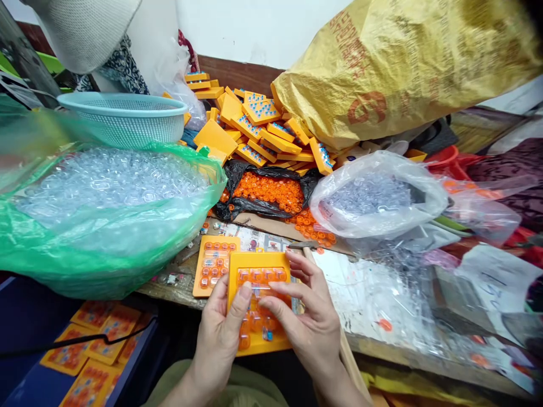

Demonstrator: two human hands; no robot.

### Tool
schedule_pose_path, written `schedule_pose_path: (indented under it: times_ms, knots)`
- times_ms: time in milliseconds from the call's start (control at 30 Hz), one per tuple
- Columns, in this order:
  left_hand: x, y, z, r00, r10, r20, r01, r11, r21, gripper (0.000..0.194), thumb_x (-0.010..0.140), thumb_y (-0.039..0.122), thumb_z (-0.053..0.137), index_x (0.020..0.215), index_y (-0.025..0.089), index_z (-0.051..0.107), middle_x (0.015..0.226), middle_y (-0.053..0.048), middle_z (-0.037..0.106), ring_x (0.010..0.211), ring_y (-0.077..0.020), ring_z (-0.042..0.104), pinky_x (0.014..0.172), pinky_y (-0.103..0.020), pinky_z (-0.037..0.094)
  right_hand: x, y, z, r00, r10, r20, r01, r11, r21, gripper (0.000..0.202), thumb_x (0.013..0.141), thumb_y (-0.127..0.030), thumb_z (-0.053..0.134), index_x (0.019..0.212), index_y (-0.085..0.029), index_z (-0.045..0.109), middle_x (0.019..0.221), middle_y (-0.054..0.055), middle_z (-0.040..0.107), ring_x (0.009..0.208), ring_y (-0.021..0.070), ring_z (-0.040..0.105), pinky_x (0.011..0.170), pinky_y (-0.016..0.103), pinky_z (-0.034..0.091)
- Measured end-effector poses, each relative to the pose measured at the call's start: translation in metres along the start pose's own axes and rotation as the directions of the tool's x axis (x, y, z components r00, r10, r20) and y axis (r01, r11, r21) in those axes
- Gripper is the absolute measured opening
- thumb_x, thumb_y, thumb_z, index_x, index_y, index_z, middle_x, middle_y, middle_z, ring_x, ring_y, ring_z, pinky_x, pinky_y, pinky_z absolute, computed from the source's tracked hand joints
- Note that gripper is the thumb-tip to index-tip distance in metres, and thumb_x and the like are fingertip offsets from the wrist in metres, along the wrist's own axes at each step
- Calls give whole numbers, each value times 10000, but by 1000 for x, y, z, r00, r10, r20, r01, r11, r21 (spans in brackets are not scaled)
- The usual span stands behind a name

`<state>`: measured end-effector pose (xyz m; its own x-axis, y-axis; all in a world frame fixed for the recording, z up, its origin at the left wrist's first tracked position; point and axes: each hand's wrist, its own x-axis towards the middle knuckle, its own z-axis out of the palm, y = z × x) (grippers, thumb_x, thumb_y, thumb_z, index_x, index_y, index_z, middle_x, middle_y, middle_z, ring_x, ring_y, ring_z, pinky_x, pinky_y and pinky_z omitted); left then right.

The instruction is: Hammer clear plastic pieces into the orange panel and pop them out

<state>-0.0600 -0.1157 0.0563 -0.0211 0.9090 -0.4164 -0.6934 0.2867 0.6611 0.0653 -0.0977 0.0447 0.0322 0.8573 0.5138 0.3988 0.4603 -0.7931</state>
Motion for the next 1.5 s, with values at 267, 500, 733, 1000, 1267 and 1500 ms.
schedule_pose_path:
  times_ms: [267,500,733,1000,1267,1500]
  knots:
    - [6,4,-3,998,53,46,-60,980,190,400,753,356,727,1103,190,629,1148,-82,695,1078,-271,641,940,-339,499,-7,2,16,920,392,14,-376,872,313,310,825,-321,653,1045,-280,439,1214,90,507,1171,243,530,940,437,480]
    - [16,-7,2,997,78,-9,-76,982,174,417,726,368,745,1082,176,643,1117,-91,706,1065,-273,645,904,-330,515,-5,13,17,854,518,56,-496,774,394,396,787,-373,678,988,-293,346,1029,20,549,977,183,615,852,361,534]
    - [21,-21,13,989,-146,-6,145,988,-50,465,732,385,747,1130,179,625,1108,-105,709,1023,-262,670,934,-377,508,85,53,-40,933,348,95,-295,887,-355,467,775,-494,627,1136,-218,520,1162,105,619,927,215,658,724,347,564]
    - [30,-29,9,968,-244,63,246,969,-30,461,739,399,742,1110,147,638,984,-122,741,960,-266,695,900,-389,529,194,131,-103,899,421,-116,-319,452,-833,270,805,-282,627,1021,-136,701,1073,196,666,1103,397,554,898,527,410]
    - [32,-29,7,971,-238,26,238,971,-35,481,734,408,744,1139,172,636,1000,-108,739,965,-259,695,911,-382,529,181,149,-103,903,429,-2,-135,280,-950,338,916,-346,560,1209,-178,555,1221,84,581,1052,221,592,903,460,479]
    - [31,-31,6,973,-226,44,227,973,-32,507,743,436,728,1153,159,617,1003,-117,736,980,-266,689,911,-396,528,182,157,-109,932,360,41,-113,395,-912,310,915,-332,563,1186,-181,567,1209,83,583,1019,211,603,858,425,510]
